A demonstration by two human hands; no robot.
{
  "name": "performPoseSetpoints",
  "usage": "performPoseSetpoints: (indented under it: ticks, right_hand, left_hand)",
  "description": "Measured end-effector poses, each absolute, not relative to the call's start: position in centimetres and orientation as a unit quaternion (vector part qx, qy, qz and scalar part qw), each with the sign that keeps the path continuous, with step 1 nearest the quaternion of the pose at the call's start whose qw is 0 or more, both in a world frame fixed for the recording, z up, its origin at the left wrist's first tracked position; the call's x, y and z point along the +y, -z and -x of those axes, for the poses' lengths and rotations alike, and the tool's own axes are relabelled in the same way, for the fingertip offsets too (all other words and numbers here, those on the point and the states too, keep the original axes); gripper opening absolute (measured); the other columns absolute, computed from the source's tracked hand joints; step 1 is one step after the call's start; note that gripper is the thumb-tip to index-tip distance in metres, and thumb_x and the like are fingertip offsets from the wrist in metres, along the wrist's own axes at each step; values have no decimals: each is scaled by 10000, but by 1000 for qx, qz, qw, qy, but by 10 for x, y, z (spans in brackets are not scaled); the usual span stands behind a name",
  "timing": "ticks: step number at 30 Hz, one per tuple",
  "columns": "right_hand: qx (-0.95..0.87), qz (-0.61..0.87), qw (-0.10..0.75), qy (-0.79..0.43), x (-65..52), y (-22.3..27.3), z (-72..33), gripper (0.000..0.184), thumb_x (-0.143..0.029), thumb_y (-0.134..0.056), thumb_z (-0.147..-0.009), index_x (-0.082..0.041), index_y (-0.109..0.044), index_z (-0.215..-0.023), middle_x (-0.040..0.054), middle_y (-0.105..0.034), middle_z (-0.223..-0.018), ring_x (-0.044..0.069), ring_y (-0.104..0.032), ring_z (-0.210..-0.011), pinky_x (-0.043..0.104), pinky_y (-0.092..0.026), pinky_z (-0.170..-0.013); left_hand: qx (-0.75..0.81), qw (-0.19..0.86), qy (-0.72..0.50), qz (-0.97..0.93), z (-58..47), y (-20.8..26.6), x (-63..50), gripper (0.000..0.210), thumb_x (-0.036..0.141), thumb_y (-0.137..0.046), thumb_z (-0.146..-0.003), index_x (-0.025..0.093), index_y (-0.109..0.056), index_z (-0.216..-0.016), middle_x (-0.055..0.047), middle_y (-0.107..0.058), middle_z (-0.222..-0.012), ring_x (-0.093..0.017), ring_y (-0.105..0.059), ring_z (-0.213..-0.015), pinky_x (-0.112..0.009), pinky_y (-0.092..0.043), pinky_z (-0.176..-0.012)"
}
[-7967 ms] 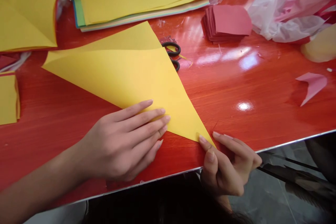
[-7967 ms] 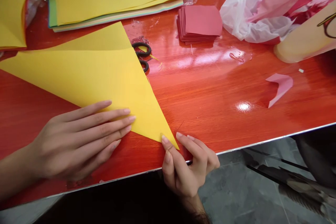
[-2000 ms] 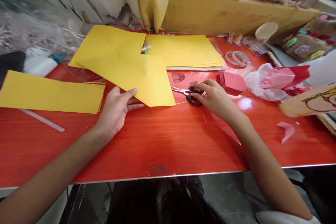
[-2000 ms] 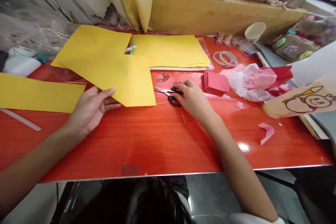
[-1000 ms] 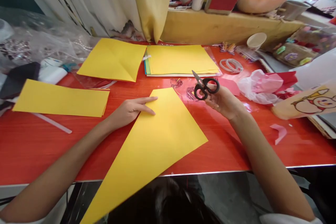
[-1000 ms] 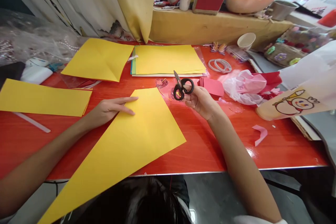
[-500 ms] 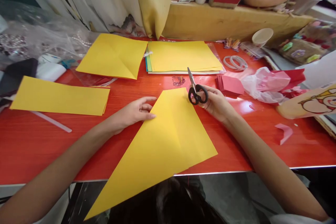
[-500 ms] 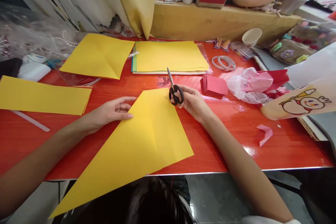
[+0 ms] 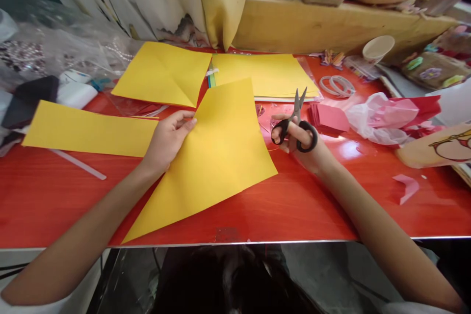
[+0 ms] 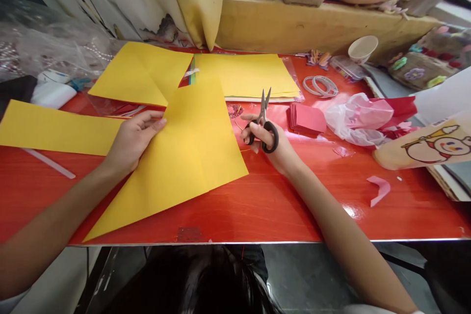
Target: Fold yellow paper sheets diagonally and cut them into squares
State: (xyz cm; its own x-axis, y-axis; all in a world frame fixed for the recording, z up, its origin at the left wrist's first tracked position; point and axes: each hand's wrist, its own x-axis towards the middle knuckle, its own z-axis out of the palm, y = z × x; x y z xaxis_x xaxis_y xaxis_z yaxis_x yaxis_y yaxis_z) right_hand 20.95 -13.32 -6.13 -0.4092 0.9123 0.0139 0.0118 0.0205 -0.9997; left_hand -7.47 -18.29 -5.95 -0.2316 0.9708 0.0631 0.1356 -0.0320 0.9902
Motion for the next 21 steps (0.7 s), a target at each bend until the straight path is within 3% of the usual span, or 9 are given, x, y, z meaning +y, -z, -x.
performPoseSetpoints:
  ticks: [4, 10, 13, 16, 18, 21]
  right_hand:
    - [-626, 446, 385, -511, -139, 60, -203, 384, -406, -725, -682, -252, -546, -986, 3, -617, -879, 132, -564, -733, 233, -414, -548]
    - [-624, 427, 350, -553, -150, 56, -195, 315, -396, -721, -674, -250, -544, -889, -15, -540, -790, 137, -545, -701, 257, -436, -577]
    - [-616, 448, 340, -552, -156, 57, -191, 291, -357, -721, -674, -241, -527, -857, -30, -535, -740, 117, -523, -612, 248, -425, -528]
    - [-604, 488, 365, -514, -159, 59, -189, 274, -318, -723, -670, -237, -544, -861, -49, -507, -671, 82, -462, -515, 216, -370, -448]
    - [-592, 493, 385, -509, -160, 60, -189, 266, -295, -723, -669, -240, -563, -874, -49, -507, -674, 80, -476, -518, 211, -378, -448]
    - [-554, 475, 414, -544, -156, 60, -189, 257, -282, -700, -682, -250, -573, -902, -28, -571, -755, 113, -563, -583, 257, -474, -531]
  left_hand:
    - [588, 320, -544, -506, 76, 52, -186, 184, 325, -609, -818, 224, -682, -953, -11, -675, -889, -141, -613, -810, -181, -470, -689]
    - [617, 239, -526, -535, 76, 49, -189, 197, 361, -563, -850, 235, -659, -966, -5, -652, -982, -159, -590, -928, -208, -446, -819]
    - [635, 230, -492, -549, 75, 50, -187, 247, 339, -594, -832, 230, -632, -1051, -27, -641, -981, -166, -599, -887, -235, -447, -822]
    - [633, 169, -463, -597, 73, 41, -194, 362, 280, -628, -808, 247, -573, -1165, -45, -572, -1158, -185, -579, -963, -279, -426, -891]
    - [605, 152, -465, -629, 68, 28, -208, 334, 264, -587, -839, 267, -564, -1172, -31, -572, -1162, -181, -571, -997, -272, -412, -915]
    - [527, 330, -370, -690, 50, 8, -239, 173, 288, -489, -902, 291, -639, -988, 26, -665, -826, -121, -615, -728, -205, -456, -711]
